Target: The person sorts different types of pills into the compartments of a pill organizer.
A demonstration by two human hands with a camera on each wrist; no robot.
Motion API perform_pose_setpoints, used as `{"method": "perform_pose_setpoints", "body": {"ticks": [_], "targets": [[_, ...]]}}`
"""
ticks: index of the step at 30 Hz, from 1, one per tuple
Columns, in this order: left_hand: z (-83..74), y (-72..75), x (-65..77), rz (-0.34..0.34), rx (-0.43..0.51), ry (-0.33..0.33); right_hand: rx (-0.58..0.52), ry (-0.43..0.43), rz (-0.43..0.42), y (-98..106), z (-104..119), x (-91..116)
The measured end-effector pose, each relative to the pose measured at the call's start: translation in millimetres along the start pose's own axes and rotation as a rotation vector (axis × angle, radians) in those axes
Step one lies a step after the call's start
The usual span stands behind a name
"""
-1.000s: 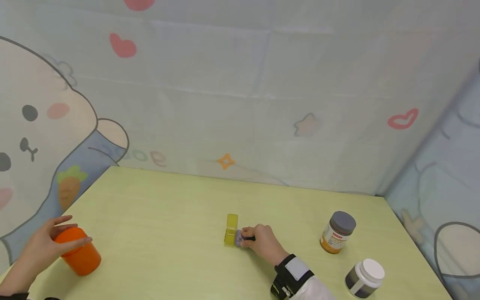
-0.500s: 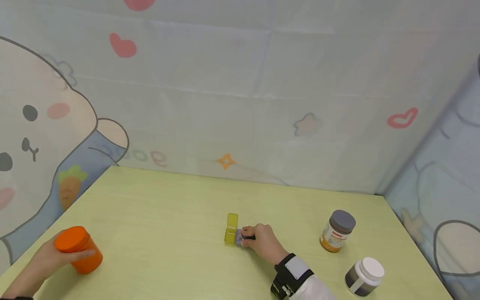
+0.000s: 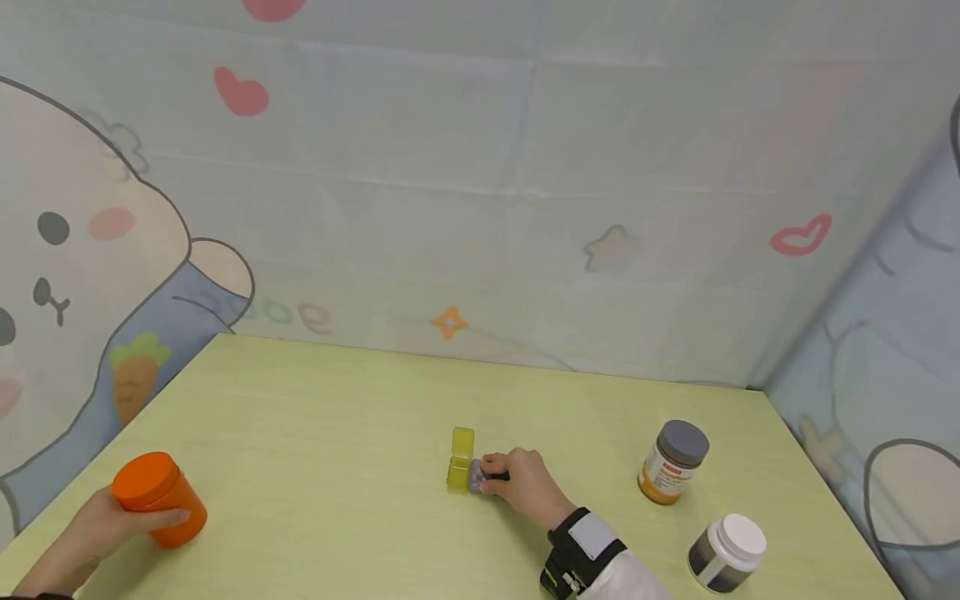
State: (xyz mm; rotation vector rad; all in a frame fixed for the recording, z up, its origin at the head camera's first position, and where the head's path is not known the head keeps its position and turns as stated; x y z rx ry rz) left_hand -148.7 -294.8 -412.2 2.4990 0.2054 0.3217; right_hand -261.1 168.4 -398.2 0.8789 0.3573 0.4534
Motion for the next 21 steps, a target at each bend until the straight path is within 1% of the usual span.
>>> {"method": "perform_pose_setpoints", "body": {"ticks": [6, 8, 11, 14, 17, 21], "targets": [[-1.0, -2.1, -3.8, 0.005, 0.024, 0.036, -0.018, -0.006, 0.004, 1, 0, 1], [-2.8, -2.1, -3.6, -0.007, 0.014, 0.032, -0.025, -0.005, 0.008, 1, 0, 1], [-10.0, -0.5, -2.2, -0.029, -0.021, 0.003, -0.029, -0.003, 0.007, 1, 1, 1], [-23.0, 1.8, 0.1, -0.048, -0.049, -0.031, -0.026, -0.004, 0.002, 1, 0, 1], [-40.3, 1.5, 2.5, -0.043, -0.048, -0.060, -0.021, -0.008, -0.013, 1, 0, 1], [-66.8, -5.6, 7.1, -0.041, -0.047, -0.148, -0.003, -0.004, -0.039, 1, 0, 1]]}}
Point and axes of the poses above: each hand's wrist, its own x-axis away from the middle knuckle, its own y-axis out of the back of the hand, z = x × y, the point moved 2 cm from there along -x, towards the middle knuckle, and after that the axes turned 2 degrees about -x, right-handed, at the moved point
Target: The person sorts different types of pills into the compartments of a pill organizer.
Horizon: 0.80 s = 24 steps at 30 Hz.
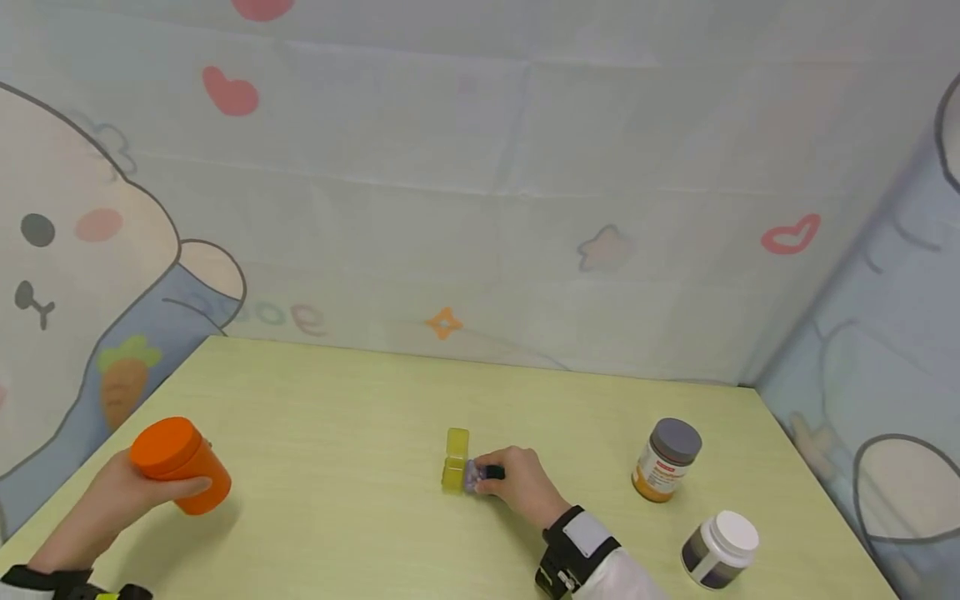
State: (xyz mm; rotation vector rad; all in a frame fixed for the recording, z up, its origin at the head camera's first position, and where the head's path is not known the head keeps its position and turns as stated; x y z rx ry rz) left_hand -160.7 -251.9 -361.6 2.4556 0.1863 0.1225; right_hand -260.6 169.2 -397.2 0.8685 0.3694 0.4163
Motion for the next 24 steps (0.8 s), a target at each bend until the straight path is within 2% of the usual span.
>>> {"method": "perform_pose_setpoints", "body": {"ticks": [8, 16, 19, 24], "targets": [[-59.9, -25.0, 2.7, 0.038, 0.079, -0.222, -0.026, -0.018, 0.000, 1, 2, 0], [-118.1, -57.7, 7.2, 0.170, 0.126, -0.461, -0.018, -0.015, 0.016, 3, 1, 1], [-134.1, -73.5, 10.0, 0.223, 0.132, -0.525, -0.010, 0.000, 0.018, 2, 1, 0], [-155.0, -102.3, 17.8, 0.317, 0.141, -0.584, -0.012, 0.015, 0.014, 1, 1, -1]]}}
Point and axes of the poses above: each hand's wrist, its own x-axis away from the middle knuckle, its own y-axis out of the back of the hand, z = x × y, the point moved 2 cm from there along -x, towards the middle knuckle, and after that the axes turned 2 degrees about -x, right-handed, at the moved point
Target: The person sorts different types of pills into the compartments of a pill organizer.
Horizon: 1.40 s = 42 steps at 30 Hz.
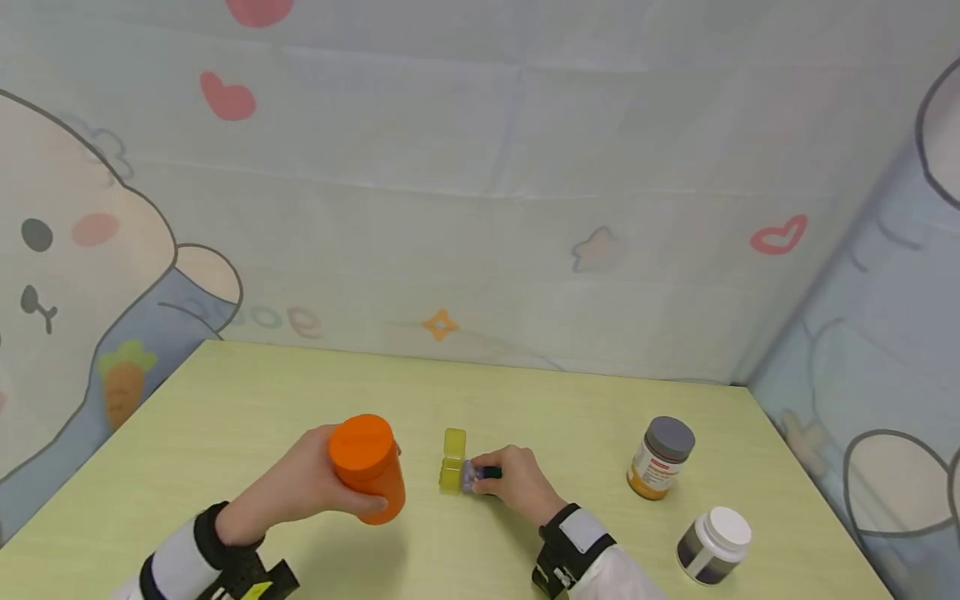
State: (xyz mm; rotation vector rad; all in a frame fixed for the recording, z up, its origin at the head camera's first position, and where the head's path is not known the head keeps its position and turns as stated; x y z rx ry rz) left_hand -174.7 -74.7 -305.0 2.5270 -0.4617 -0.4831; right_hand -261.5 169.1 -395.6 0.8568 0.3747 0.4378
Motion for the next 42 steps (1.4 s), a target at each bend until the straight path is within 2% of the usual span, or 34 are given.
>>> {"method": "perform_pose_setpoints", "body": {"ticks": [5, 11, 16, 19, 23, 34, 37, 42], "targets": [[-3.7, -31.0, -8.0, 0.090, 0.070, -0.033, -0.005, 0.044, -0.002, 0, 0, 0], [4.4, -65.7, -10.3, 0.185, 0.134, -0.022, -0.017, 0.045, 0.008, 0, -2, 0], [14.4, -90.2, -10.4, 0.209, 0.181, 0.018, -0.023, 0.031, 0.005, 1, -1, -1], [19.8, -100.7, -10.3, 0.208, 0.175, 0.042, -0.023, 0.034, 0.010, 1, 0, -1], [25.7, -110.8, -8.1, 0.223, 0.164, 0.059, -0.035, 0.024, 0.020, 1, 1, -1], [38.5, -122.0, -4.7, 0.279, 0.289, 0.127, -0.013, -0.006, 0.025, 1, -1, -2], [39.4, -123.4, -4.5, 0.282, 0.323, 0.163, -0.022, -0.017, 0.008, 1, -1, -1], [40.5, -123.6, -4.3, 0.285, 0.328, 0.199, -0.022, -0.048, -0.054, 1, 2, 3]]}}
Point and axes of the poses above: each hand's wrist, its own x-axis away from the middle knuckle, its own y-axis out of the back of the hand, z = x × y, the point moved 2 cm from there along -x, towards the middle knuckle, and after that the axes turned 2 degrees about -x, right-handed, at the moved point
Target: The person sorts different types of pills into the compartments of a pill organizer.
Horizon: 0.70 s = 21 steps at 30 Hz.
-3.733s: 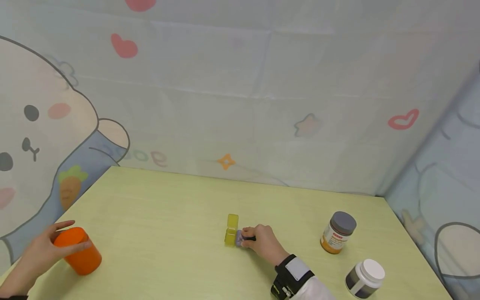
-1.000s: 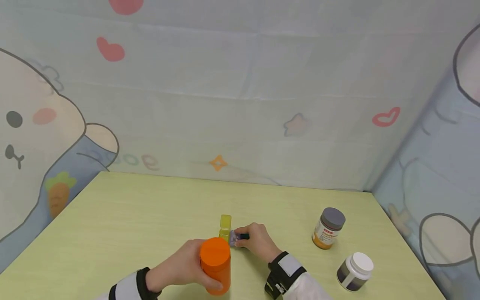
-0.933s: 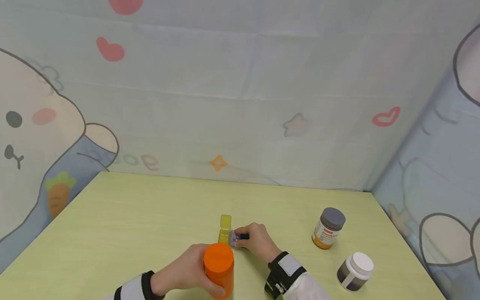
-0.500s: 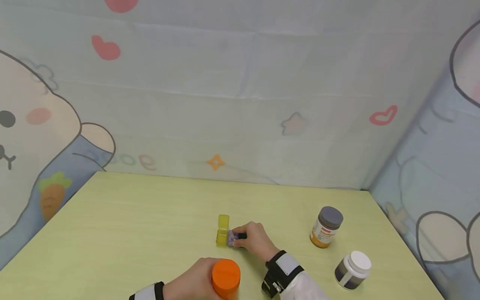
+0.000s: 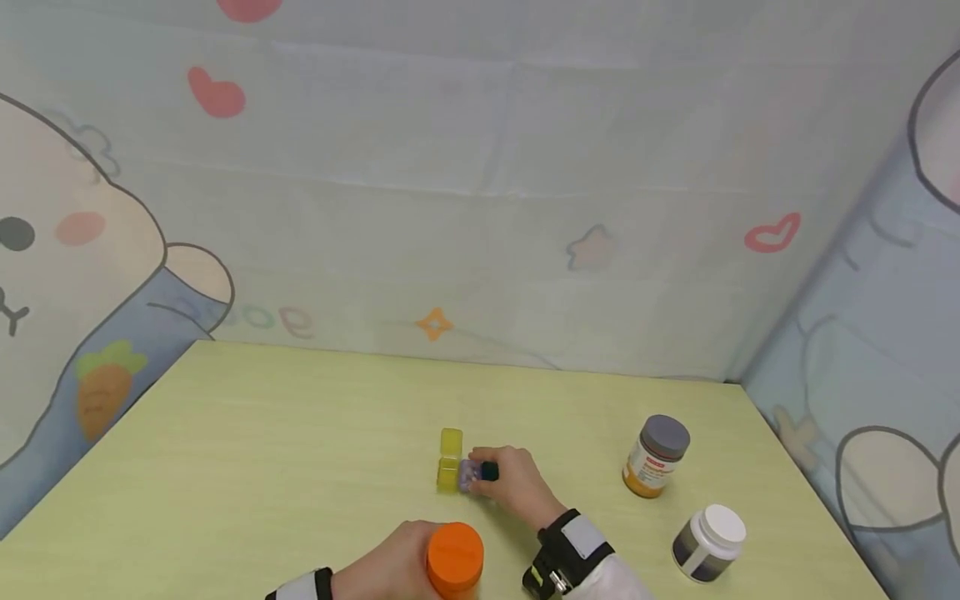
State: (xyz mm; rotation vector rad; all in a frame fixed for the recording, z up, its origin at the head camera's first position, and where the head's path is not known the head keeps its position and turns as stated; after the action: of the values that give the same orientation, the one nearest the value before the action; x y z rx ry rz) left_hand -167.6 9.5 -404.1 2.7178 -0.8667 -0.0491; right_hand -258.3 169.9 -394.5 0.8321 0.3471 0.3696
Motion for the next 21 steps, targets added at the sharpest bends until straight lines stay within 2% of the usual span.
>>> {"method": "perform_pose_setpoints", "body": {"ticks": [4, 7, 10, 13, 15, 18, 21], "targets": [[1.9, -0.9, 0.0, 0.014, 0.023, -0.014, -0.052, -0.040, -0.077, 6, 13, 10], [2.9, -1.2, 1.1, 0.008, 0.028, -0.019, -0.192, -0.051, -0.095, 9, 30, 25], [2.3, -1.2, 1.3, 0.005, 0.062, 0.021, -0.349, -0.017, -0.051, 8, 48, 42], [1.5, -1.1, 1.0, -0.001, 0.093, 0.063, -0.468, 0.014, 0.040, 2, 60, 57], [1.1, -1.0, 0.6, -0.002, 0.095, 0.078, -0.524, -0.027, 0.093, -4, 65, 64], [0.9, -1.3, -0.6, 0.002, 0.037, 0.057, -0.608, -0.139, 0.138, -12, 67, 73], [0.6, -1.2, -1.7, 0.011, -0.061, -0.024, -0.662, -0.203, 0.120, -20, 68, 77]]}}
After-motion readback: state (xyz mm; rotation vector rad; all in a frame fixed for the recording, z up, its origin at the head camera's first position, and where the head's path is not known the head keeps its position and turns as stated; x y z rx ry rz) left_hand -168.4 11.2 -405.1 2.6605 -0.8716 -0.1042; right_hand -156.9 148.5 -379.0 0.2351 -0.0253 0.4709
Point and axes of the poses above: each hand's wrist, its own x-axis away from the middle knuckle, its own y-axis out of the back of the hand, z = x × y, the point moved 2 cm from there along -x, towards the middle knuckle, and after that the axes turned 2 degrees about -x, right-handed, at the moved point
